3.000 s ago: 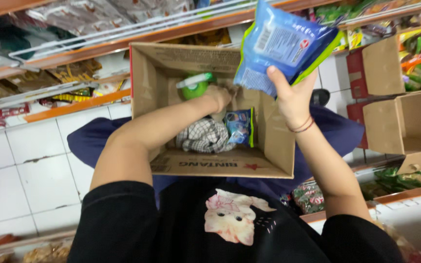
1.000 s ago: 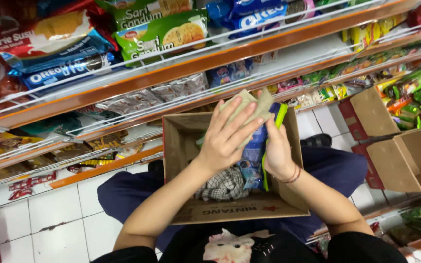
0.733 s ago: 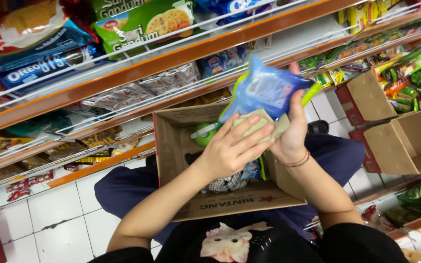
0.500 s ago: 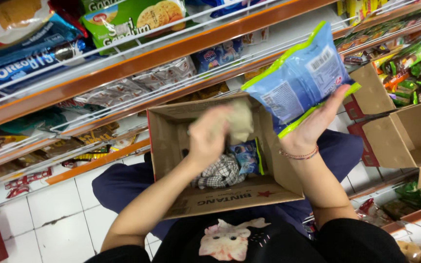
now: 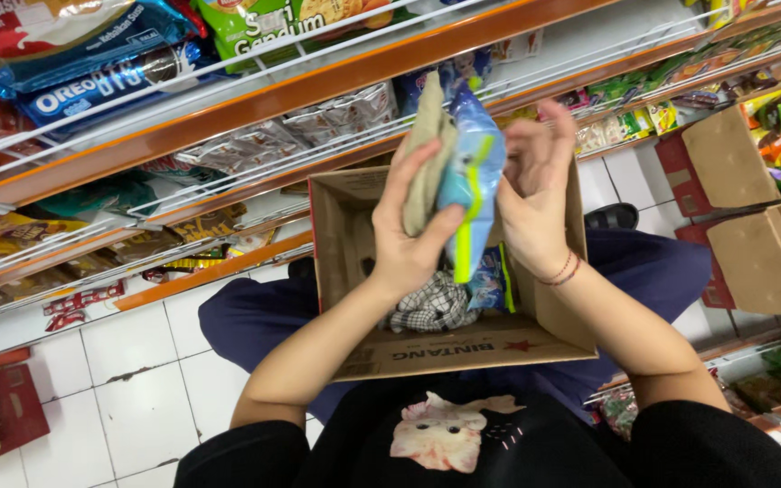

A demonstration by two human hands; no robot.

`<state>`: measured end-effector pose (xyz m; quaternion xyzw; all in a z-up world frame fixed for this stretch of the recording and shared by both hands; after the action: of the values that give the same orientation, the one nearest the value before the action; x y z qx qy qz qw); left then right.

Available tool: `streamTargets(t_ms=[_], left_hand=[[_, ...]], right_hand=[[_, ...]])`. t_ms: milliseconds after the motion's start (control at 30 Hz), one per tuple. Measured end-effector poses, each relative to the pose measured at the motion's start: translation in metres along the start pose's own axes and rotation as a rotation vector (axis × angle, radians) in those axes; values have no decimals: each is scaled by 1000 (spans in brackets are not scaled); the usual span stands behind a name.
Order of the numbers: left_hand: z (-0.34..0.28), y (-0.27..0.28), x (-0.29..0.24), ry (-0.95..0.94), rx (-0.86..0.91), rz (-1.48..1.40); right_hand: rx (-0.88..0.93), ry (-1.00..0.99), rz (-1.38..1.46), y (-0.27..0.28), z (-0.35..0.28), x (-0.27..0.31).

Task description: The person organizes several snacks and cleaning supplies in a box before wiping the shelves with a cloth and placing items like chocolate bars and drink sachets onto the racks.

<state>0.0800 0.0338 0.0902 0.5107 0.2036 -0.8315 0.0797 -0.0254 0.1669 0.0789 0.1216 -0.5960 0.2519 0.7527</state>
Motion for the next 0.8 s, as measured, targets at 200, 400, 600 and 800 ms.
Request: streamTargets(t_ms=[200, 400, 600, 800], left_hand=[[-3, -15, -16, -328, 39, 543], [2, -15, -28, -564, 217, 793], [16, -2, -23, -389, -52, 756], [20, -11, -17, -598, 253, 730]], right_hand=[[240, 22, 272, -8, -15, 2], [26, -66, 186, 5, -23, -25], [37, -143, -6, 7, -31, -38], [248, 61, -345, -8, -34, -15]])
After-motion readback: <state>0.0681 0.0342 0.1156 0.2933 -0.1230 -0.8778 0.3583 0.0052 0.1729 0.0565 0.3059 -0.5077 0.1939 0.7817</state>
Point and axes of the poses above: each hand's wrist, its own z-axis towards the middle knuckle, its own y-axis out of the back of the hand, x = y × z, the point moved 4 cm from there along z, towards the middle knuckle, and after that the axes turned 7 degrees about -z, right-handed, at the moved point
